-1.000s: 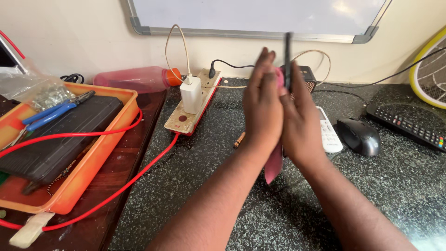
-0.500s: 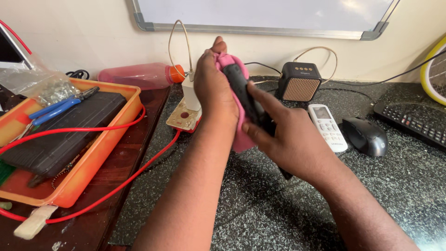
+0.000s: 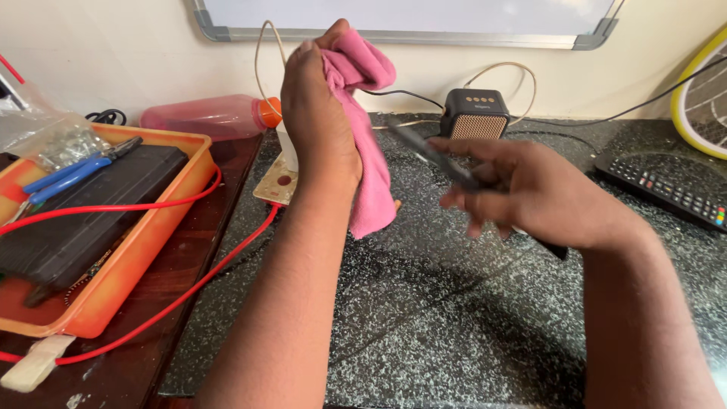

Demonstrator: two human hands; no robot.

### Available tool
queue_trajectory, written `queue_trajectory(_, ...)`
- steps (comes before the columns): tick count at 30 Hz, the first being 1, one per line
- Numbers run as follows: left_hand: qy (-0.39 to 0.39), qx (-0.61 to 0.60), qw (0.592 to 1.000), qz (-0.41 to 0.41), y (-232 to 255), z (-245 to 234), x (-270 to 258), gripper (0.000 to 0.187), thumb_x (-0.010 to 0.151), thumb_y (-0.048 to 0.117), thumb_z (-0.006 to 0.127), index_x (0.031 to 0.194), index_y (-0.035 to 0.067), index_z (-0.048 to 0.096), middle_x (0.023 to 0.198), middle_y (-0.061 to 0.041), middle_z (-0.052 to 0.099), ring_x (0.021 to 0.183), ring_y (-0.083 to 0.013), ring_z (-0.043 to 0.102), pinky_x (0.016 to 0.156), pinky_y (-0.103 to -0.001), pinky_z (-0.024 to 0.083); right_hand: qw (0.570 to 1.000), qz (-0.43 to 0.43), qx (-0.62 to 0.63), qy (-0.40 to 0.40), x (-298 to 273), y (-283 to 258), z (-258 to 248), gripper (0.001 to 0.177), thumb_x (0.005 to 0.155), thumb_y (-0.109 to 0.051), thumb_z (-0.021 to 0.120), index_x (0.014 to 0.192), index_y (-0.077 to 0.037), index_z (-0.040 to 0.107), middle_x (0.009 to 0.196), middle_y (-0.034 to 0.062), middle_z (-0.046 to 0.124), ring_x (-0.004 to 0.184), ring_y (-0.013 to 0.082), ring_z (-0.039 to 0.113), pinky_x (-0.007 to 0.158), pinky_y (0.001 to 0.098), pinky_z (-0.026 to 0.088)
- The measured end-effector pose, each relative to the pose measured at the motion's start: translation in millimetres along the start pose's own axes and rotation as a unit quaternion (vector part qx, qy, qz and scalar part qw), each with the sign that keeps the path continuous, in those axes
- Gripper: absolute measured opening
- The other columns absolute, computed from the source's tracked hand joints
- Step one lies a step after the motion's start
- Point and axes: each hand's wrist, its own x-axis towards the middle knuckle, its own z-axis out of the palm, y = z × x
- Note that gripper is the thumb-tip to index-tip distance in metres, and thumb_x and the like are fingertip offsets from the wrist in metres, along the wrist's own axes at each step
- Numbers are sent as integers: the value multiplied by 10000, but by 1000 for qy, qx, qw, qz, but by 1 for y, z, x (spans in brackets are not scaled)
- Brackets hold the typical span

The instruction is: The person organizes a cluttered desk by plugging in a mosquito racket, a speaker, and a power adapter into a power strip. They then remove batteries from a remote control and wipe the remote with a pink cloth.

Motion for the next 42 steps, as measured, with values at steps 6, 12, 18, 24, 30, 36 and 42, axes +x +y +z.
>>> queue_trajectory(6, -62, 437, 896, -50, -12, -5, 0, 304, 994, 226, 464, 891, 44, 686, 865, -90, 776, 780, -225, 737, 758, -356, 583, 986, 131, 4, 104, 32, 34, 17, 314, 930, -206, 644, 1158, -9, 734, 922, 158, 819, 784, 229, 776, 712, 350, 613)
queue_trajectory(12, -149, 617, 771, -53, -31, -21, -14, 278, 1002, 246, 496, 1015, 45, 688, 931, -209, 748, 912, -385, 727, 810, -482, 564, 958, 121, -220, 139, 50, 65, 37, 322, 856, -294, 757, 1046, -34, 778, 892, 187, 772, 810, 302, 741, 783, 419, 554)
queue_trajectory(18, -153, 697, 699, -57, -39, -26, -24, 250, 947, 280, 592, 1016, 84, 730, 992, -181, 751, 962, -385, 703, 844, -503, 547, 951, 106, -232, 173, 57, 79, 38, 380, 780, -339, 829, 1029, -54, 799, 884, 172, 782, 801, 288, 755, 784, 390, 575)
queue_trajectory(24, -161, 702, 681, -136, -16, -14, -29, 283, 817, 308, 769, 977, 78, 728, 1033, -139, 754, 1003, -315, 727, 879, -428, 575, 943, 96, -257, 190, 56, 75, 41, 372, 781, -344, 836, 1024, -66, 796, 886, 160, 777, 819, 293, 759, 780, 398, 581)
queue_trajectory(30, -248, 765, 567, -180, -21, -20, -28, 575, 650, 348, 912, 1065, 27, 675, 1105, -201, 701, 1080, -365, 669, 917, -473, 541, 935, 33, -269, 230, 53, 68, 47, 414, 765, -359, 861, 1014, -40, 769, 907, 147, 771, 831, 299, 744, 766, 406, 578)
queue_trajectory(36, -231, 740, 611, -163, -36, -37, -25, 303, 804, 162, 732, 1061, 1, 740, 1131, -261, 721, 1109, -402, 693, 979, -462, 557, 949, -109, -224, 193, 53, 52, 58, 318, 747, -288, 850, 981, -84, 785, 952, 104, 771, 869, 261, 753, 784, 389, 588)
queue_trajectory(42, -238, 678, 667, -198, -25, -37, -16, 381, 805, 332, 738, 1074, 64, 710, 1032, -198, 741, 1000, -354, 714, 903, -452, 553, 938, -248, -237, 49, 54, 48, 72, 212, 818, -210, 791, 984, -81, 776, 1018, 99, 752, 982, 295, 696, 872, 416, 546)
